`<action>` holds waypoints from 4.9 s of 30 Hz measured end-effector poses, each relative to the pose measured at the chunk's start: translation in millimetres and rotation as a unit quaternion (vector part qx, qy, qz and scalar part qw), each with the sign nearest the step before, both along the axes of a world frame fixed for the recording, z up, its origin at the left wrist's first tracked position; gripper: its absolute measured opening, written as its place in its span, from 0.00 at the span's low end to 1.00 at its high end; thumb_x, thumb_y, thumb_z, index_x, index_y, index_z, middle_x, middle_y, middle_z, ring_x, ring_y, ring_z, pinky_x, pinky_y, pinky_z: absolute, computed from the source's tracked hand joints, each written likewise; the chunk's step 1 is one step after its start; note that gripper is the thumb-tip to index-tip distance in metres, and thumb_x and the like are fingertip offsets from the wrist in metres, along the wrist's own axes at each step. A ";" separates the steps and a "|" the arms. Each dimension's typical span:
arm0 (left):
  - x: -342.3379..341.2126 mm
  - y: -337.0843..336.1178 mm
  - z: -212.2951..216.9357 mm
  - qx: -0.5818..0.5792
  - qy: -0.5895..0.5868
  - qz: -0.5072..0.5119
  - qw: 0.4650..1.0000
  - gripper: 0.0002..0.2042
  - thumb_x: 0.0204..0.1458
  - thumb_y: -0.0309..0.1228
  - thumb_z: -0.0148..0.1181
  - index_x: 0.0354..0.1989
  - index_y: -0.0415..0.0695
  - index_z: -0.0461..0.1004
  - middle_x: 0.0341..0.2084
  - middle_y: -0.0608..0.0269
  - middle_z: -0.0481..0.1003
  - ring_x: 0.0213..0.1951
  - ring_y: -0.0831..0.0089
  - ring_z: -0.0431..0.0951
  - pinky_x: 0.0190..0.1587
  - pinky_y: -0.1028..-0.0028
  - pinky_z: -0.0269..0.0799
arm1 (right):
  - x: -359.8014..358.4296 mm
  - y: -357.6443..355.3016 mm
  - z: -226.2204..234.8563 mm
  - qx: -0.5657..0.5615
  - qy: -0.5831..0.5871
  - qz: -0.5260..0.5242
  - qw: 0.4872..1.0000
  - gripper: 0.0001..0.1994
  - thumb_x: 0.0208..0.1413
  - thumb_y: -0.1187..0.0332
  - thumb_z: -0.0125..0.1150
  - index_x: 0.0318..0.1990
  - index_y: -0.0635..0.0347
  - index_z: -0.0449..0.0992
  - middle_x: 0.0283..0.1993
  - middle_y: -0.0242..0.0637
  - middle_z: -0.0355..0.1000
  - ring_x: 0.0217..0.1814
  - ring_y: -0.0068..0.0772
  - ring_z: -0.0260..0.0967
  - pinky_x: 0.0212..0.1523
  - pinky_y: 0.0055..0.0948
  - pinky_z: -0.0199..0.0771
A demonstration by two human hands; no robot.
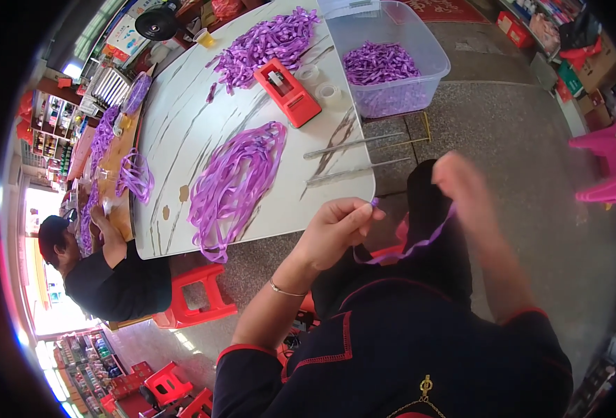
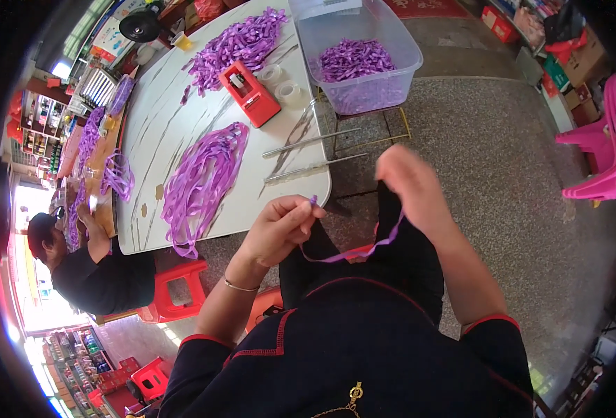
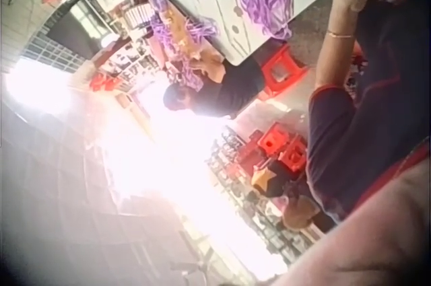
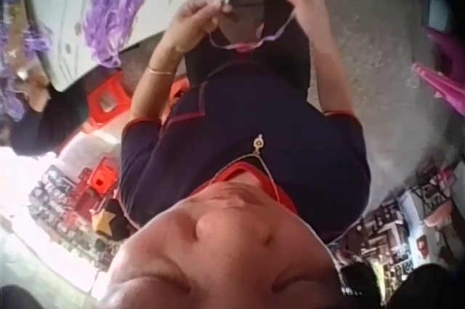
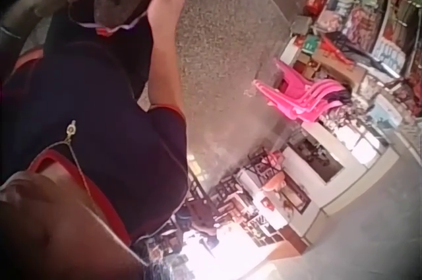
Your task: Packaging purple ribbons by looping them and securing the ends with tape.
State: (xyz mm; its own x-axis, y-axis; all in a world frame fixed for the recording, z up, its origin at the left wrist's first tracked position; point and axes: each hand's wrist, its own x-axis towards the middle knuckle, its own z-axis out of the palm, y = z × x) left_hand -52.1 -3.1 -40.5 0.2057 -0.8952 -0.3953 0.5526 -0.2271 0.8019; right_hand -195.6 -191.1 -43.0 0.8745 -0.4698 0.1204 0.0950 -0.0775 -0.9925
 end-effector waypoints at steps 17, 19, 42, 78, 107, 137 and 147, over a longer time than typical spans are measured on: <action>25.9 -23.2 46.6 -0.227 0.046 0.208 0.950 0.12 0.57 0.38 0.44 0.36 0.43 0.71 0.34 0.62 0.72 0.43 0.72 0.70 0.50 0.66 0.63 | 21.7 55.1 30.7 0.068 0.019 0.109 0.991 0.08 0.57 0.71 0.46 0.34 0.65 0.71 0.23 0.29 0.66 0.23 0.14 0.62 0.25 0.14 0.62; 33.5 -19.4 46.0 -0.234 0.071 0.210 0.947 0.11 0.57 0.38 0.44 0.38 0.45 0.69 0.32 0.64 0.72 0.41 0.73 0.71 0.52 0.64 0.63 | 22.2 53.0 28.6 0.095 0.015 0.122 0.988 0.09 0.58 0.70 0.44 0.33 0.64 0.71 0.21 0.28 0.64 0.22 0.13 0.61 0.24 0.14 0.61; 128.9 91.5 21.3 -0.267 0.138 0.372 0.878 0.08 0.57 0.33 0.45 0.33 0.42 0.66 0.17 0.71 0.59 0.16 0.84 0.52 0.14 0.86 0.49 | -16.4 -28.4 -24.9 0.105 0.094 0.101 0.985 0.06 0.51 0.73 0.51 0.26 0.63 0.73 0.16 0.23 0.61 0.18 0.12 0.54 0.18 0.15 0.52; 132.5 152.2 7.9 -0.297 0.073 0.386 0.870 0.09 0.58 0.32 0.43 0.34 0.38 0.65 0.18 0.69 0.56 0.15 0.84 0.51 0.13 0.84 0.47 | -49.7 -105.3 -58.7 0.466 -0.387 -0.187 0.773 0.09 0.55 0.66 0.51 0.40 0.60 0.71 0.40 0.33 0.71 0.47 0.28 0.68 0.55 0.35 0.65; -1.1 7.1 48.2 -0.118 -0.292 -0.057 0.947 0.07 0.53 0.26 0.50 0.28 0.36 0.69 0.20 0.68 0.67 0.23 0.85 0.63 0.26 0.83 0.59 | 14.9 36.8 46.3 -0.105 -0.076 0.095 0.987 0.07 0.39 0.82 0.63 0.27 0.62 0.73 0.28 0.37 0.73 0.31 0.29 0.72 0.32 0.22 0.69; -5.7 -0.5 58.8 -0.086 -0.374 -0.023 0.923 0.03 0.49 0.22 0.54 0.26 0.35 0.71 0.16 0.66 0.67 0.20 0.84 0.63 0.22 0.81 0.59 | 15.2 39.0 33.1 -0.075 -0.076 0.080 0.991 0.06 0.40 0.83 0.62 0.27 0.64 0.73 0.30 0.41 0.72 0.32 0.27 0.71 0.33 0.20 0.71; -6.1 -2.4 53.8 -0.085 -0.289 -0.012 0.953 0.05 0.49 0.23 0.55 0.24 0.35 0.71 0.16 0.68 0.67 0.19 0.86 0.65 0.21 0.83 0.59 | 17.1 37.1 33.5 -0.135 -0.109 0.070 0.982 0.06 0.41 0.80 0.63 0.28 0.62 0.75 0.30 0.37 0.73 0.29 0.22 0.71 0.26 0.17 0.68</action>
State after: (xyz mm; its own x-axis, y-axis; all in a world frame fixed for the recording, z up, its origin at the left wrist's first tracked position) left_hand -58.2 -5.6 13.3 0.3245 -0.9432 -0.0708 0.0026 -0.0740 0.9973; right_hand -178.5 -154.0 -9.6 0.8678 -0.2727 0.4153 0.3307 -0.3068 -0.8925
